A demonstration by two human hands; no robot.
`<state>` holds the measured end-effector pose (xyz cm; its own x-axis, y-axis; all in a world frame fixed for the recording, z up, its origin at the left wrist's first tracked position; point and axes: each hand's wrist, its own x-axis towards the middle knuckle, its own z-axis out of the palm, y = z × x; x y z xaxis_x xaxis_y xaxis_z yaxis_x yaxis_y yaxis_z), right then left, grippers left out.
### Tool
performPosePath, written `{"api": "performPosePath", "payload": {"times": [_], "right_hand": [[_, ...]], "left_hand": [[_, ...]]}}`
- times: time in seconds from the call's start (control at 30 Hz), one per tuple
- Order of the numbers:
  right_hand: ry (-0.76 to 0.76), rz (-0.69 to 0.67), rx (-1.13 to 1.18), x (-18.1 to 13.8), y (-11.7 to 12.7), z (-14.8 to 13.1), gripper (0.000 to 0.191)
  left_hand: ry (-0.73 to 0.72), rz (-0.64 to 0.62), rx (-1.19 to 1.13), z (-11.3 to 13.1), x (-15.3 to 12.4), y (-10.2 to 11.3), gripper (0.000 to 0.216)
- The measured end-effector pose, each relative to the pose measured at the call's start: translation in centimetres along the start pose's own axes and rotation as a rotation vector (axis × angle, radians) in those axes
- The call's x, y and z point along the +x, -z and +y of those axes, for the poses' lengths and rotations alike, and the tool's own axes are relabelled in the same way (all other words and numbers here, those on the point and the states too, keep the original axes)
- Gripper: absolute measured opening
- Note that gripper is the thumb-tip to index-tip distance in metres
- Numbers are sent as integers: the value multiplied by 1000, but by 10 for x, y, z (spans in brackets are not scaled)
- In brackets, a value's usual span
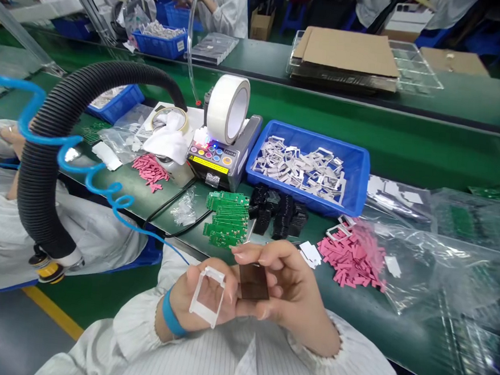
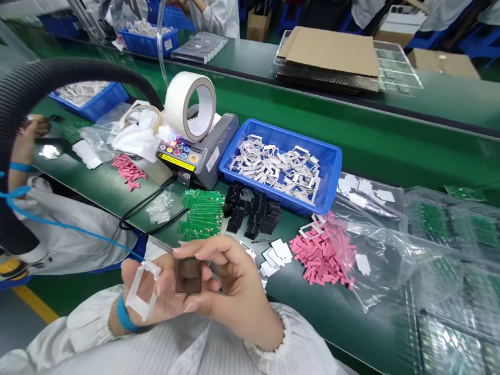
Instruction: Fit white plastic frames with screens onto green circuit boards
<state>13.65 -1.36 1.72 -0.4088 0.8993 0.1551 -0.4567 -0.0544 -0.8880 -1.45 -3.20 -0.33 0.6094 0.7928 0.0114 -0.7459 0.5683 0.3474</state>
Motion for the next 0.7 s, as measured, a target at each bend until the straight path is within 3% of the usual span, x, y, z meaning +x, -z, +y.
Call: {"api": "performPosePath", "payload": {"times": [0.2, 0.27, 0.4, 0.47, 0.6, 0.7], "right_hand": [[42, -28, -77, -2, 3, 3, 40], [90, 10, -211, -3, 6, -3, 41], [318, 179, -697, -4, 8, -21, 34], [354, 173, -875, -5, 6, -28, 40], [357, 163, -1058, -6, 2, -34, 39], [333, 177, -1063, -8, 3, -33, 39]], "left_hand": [[-4, 56, 45, 4, 1, -10, 41], [0, 87, 93, 7, 1, -14, 40], [-35, 119, 322, 11, -2, -16, 37], [-50, 109, 454, 12, -3, -15, 36], [-72, 55, 629, 15, -4, -13, 37], [-122, -3, 699, 14, -4, -10, 38]]}}
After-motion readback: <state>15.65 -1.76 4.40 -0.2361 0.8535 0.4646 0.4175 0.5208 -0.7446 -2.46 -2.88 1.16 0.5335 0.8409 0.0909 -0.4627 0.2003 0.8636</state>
